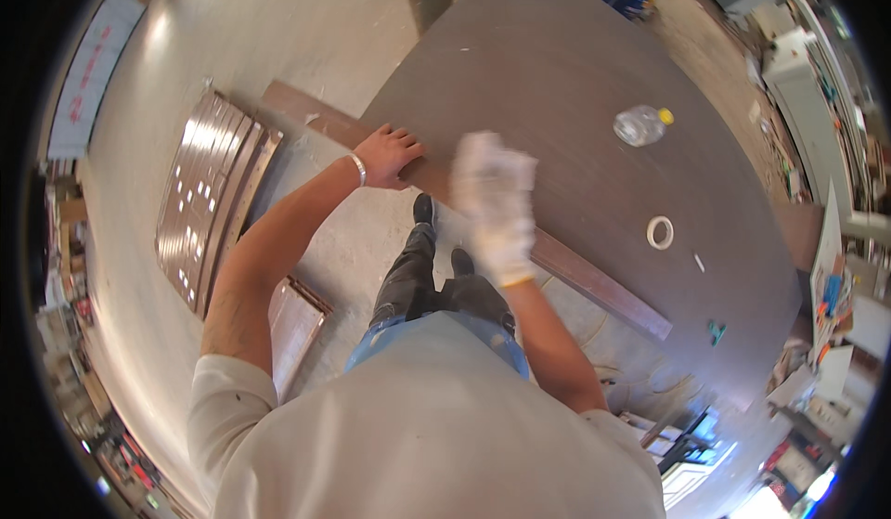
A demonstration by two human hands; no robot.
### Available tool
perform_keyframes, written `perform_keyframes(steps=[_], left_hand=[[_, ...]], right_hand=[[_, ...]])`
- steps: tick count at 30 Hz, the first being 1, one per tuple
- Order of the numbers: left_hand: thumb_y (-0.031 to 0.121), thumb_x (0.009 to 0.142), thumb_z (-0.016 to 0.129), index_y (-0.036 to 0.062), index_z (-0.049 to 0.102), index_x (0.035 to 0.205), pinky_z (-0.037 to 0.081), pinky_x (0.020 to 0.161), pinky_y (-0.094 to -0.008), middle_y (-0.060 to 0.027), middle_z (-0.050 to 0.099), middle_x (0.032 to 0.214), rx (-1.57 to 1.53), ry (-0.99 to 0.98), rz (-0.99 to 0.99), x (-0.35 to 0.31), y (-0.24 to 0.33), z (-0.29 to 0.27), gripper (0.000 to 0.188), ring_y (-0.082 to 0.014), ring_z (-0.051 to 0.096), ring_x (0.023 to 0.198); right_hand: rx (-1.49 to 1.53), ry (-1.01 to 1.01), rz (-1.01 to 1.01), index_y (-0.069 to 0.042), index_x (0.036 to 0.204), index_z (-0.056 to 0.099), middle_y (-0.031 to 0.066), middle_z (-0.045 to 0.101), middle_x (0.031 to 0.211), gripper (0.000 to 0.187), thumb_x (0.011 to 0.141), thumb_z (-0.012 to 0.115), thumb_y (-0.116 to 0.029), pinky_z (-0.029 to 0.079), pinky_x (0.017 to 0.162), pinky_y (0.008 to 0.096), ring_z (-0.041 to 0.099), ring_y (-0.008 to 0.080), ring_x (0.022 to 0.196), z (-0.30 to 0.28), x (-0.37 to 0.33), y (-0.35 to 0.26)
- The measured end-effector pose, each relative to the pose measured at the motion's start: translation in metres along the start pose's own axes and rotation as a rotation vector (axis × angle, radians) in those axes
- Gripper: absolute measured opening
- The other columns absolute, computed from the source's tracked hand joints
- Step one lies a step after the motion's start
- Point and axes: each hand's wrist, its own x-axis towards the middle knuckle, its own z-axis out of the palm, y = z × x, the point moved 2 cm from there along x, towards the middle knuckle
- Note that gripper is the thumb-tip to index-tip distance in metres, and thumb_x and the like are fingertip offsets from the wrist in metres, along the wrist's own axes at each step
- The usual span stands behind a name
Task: The person wipes a wooden panel with a cloth, sprays it with a handheld spray gun, wipes it again, and applies a piece of tape to the edge. The person repeats this process on multiple panels, stacking them after finishing each one.
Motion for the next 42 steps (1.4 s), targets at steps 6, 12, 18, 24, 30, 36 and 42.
perform_keyframes(steps=[6, 12, 18, 24, 30, 36, 42], left_hand=[[0.030, 0.067, 0.084, 0.0099, 0.060, 0.119, 0.053, 0.094, -0.0431, -0.0116, 0.066, 0.113, -0.025, -0.086, 0.036, -0.037, 0.059, -0.053, 0.061, -0.0317, 0.065, 0.111], [0.031, 0.066, 0.084, 0.0083, 0.061, 0.113, 0.056, 0.088, -0.0436, -0.0114, 0.068, 0.105, -0.065, -0.093, -0.001, -0.076, 0.093, -0.064, 0.058, -0.0325, 0.067, 0.102], [0.030, 0.067, 0.082, 0.0074, 0.061, 0.109, 0.056, 0.085, -0.0435, -0.0108, 0.068, 0.099, -0.080, -0.020, 0.009, -0.107, 0.109, -0.063, 0.052, -0.0314, 0.068, 0.098], [0.030, 0.065, 0.083, 0.0061, 0.060, 0.103, 0.055, 0.083, -0.0452, -0.0125, 0.066, 0.096, -0.196, 0.000, -0.108, -0.171, 0.117, -0.053, 0.050, -0.0339, 0.066, 0.096], [0.027, 0.066, 0.081, 0.0054, 0.061, 0.099, 0.054, 0.085, -0.0473, -0.0140, 0.065, 0.094, -0.438, 0.145, -0.285, -0.311, 0.146, 0.008, 0.044, -0.0363, 0.065, 0.095], [0.021, 0.071, 0.072, 0.0062, 0.071, 0.109, 0.054, 0.087, -0.0495, -0.0175, 0.070, 0.100, -0.602, 0.010, -0.699, -0.441, 0.190, 0.128, 0.040, -0.0382, 0.068, 0.098], [0.013, 0.075, 0.063, 0.0085, 0.079, 0.108, 0.056, 0.086, -0.0465, -0.0209, 0.075, 0.105, -1.001, -0.237, -1.104, -0.590, 0.173, 0.253, 0.037, -0.0373, 0.071, 0.103]], right_hand=[[-0.142, -0.127, -0.404, -0.016, 0.117, 0.071, 0.0058, 0.060, 0.135, 0.046, 0.072, 0.074, -0.019, 0.027, 0.122, 0.0523, 0.044, 0.0314, 0.139, 0.005, -0.066, -0.046], [-0.863, -0.167, 0.303, -0.007, 0.133, 0.060, 0.0136, 0.056, 0.137, 0.043, 0.091, 0.060, -0.016, 0.036, 0.113, 0.0417, 0.049, 0.0286, 0.130, -0.179, -0.247, 0.140], [1.365, 0.248, 0.721, -0.009, 0.134, 0.060, 0.0112, 0.068, 0.124, 0.040, 0.103, 0.052, -0.032, 0.048, 0.102, 0.0442, 0.059, 0.0266, 0.120, -0.200, -0.374, 0.267], [1.857, 0.438, 0.718, -0.012, 0.140, 0.055, 0.0082, 0.064, 0.133, 0.048, 0.104, 0.046, -0.042, 0.037, 0.115, 0.0519, 0.056, 0.0281, 0.126, -0.074, -0.289, 0.227], [1.091, -0.090, 0.794, -0.009, 0.144, 0.049, 0.0118, 0.053, 0.145, 0.055, 0.104, 0.045, -0.045, 0.038, 0.116, 0.0431, 0.050, 0.0264, 0.136, -0.079, -0.189, 0.134], [1.874, -0.199, 0.471, -0.003, 0.121, 0.053, 0.0087, 0.059, 0.121, 0.040, 0.099, 0.060, -0.036, 0.048, 0.102, 0.0341, 0.057, 0.0214, 0.116, -0.028, -0.080, 0.048], [1.039, -0.002, 0.444, -0.006, 0.100, 0.055, 0.0065, 0.058, 0.086, 0.026, 0.097, 0.063, -0.031, 0.052, 0.079, 0.0364, 0.060, 0.0185, 0.079, 0.057, -0.017, -0.144]])
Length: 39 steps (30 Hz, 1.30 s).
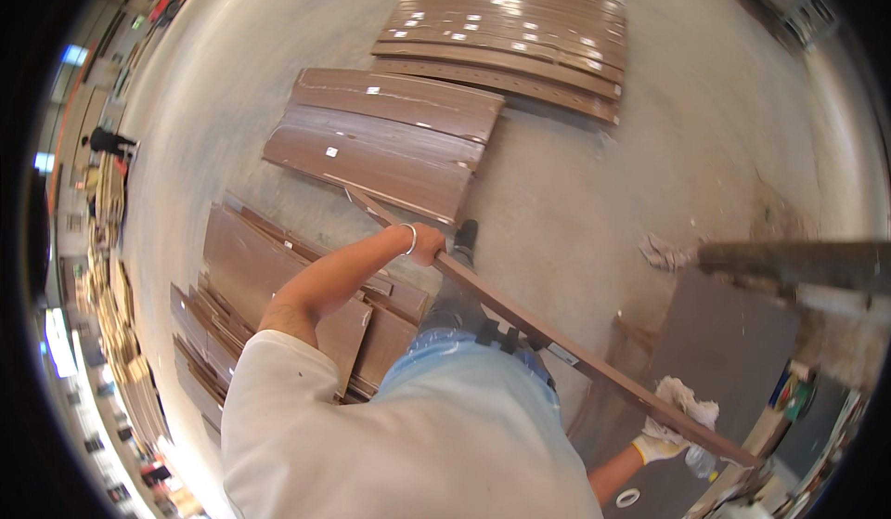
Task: The person wipes a wooden panel with a cloth, sprays it with a handheld spray gun, wipes it again, and applies a piece of tape to the edge. The person repeats this process on multiple panels, stacking them after finishing each one.
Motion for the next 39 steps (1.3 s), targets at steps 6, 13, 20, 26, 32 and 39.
perform_keyframes(steps=[6, 13, 20, 26, 32, 39], left_hand=[[0.015, 0.082, 0.062, 0.0026, 0.078, 0.097, 0.056, 0.079, -0.0445, -0.0190, 0.075, 0.094, -0.105, -0.182, -0.141, 0.033, -0.193, -0.022, 0.025, -0.0335, 0.073, 0.091], [0.018, 0.082, 0.064, 0.0034, 0.079, 0.095, 0.056, 0.079, -0.0463, -0.0201, 0.075, 0.097, -0.215, -0.294, -0.206, 0.138, -0.391, -0.065, 0.025, -0.0342, 0.072, 0.092], [0.027, 0.059, 0.086, 0.0097, 0.075, 0.104, 0.050, 0.088, -0.0477, -0.0105, 0.075, 0.111, -0.240, -0.175, 0.017, 0.248, -0.399, -0.066, 0.050, -0.0305, 0.070, 0.102], [0.034, 0.067, 0.085, 0.0140, 0.059, 0.130, 0.036, 0.111, -0.0472, -0.0078, 0.067, 0.128, 0.056, 0.173, -0.011, 0.253, -0.397, -0.043, 0.071, -0.0266, 0.054, 0.132], [0.028, 0.077, 0.079, 0.0129, 0.056, 0.130, 0.037, 0.110, -0.0480, -0.0083, 0.062, 0.125, 0.160, 0.409, -0.118, 0.236, -0.466, -0.028, 0.059, -0.0263, 0.054, 0.128], [0.020, 0.081, 0.073, 0.0109, 0.056, 0.129, 0.037, 0.114, -0.0536, -0.0111, 0.059, 0.125, 0.106, 0.557, -0.055, 0.280, -0.442, -0.039, 0.052, -0.0295, 0.052, 0.127]], right_hand=[[-0.181, 0.046, -0.043, -0.006, 0.114, 0.056, 0.0090, 0.060, 0.102, 0.035, 0.097, 0.064, -0.036, 0.046, 0.095, 0.0401, 0.058, 0.0230, 0.097, 0.166, -0.011, 0.053], [-0.325, 0.039, 0.254, -0.006, 0.131, 0.057, 0.0120, 0.062, 0.121, 0.049, 0.097, 0.066, -0.041, 0.039, 0.113, 0.0443, 0.056, 0.0284, 0.119, 0.211, 0.056, 0.173], [-0.405, -0.157, 0.900, -0.005, 0.115, 0.067, 0.0080, 0.072, 0.103, 0.054, 0.099, 0.060, -0.056, 0.052, 0.092, 0.0415, 0.066, 0.0201, 0.095, 0.205, -0.009, 0.385], [-0.019, -0.279, 1.315, -0.009, 0.131, 0.061, 0.0073, 0.068, 0.119, 0.056, 0.099, 0.058, -0.055, 0.048, 0.102, 0.0452, 0.063, 0.0243, 0.108, 0.240, -0.092, 0.556], [0.061, -0.399, 1.407, -0.009, 0.137, 0.057, 0.0081, 0.066, 0.129, 0.053, 0.103, 0.053, -0.050, 0.044, 0.110, 0.0476, 0.061, 0.0262, 0.121, 0.299, -0.142, 0.659], [-0.001, -0.396, 1.430, -0.009, 0.121, 0.061, 0.0095, 0.066, 0.123, 0.035, 0.107, 0.051, -0.039, 0.047, 0.107, 0.0480, 0.063, 0.0287, 0.116, 0.368, -0.180, 0.756]])
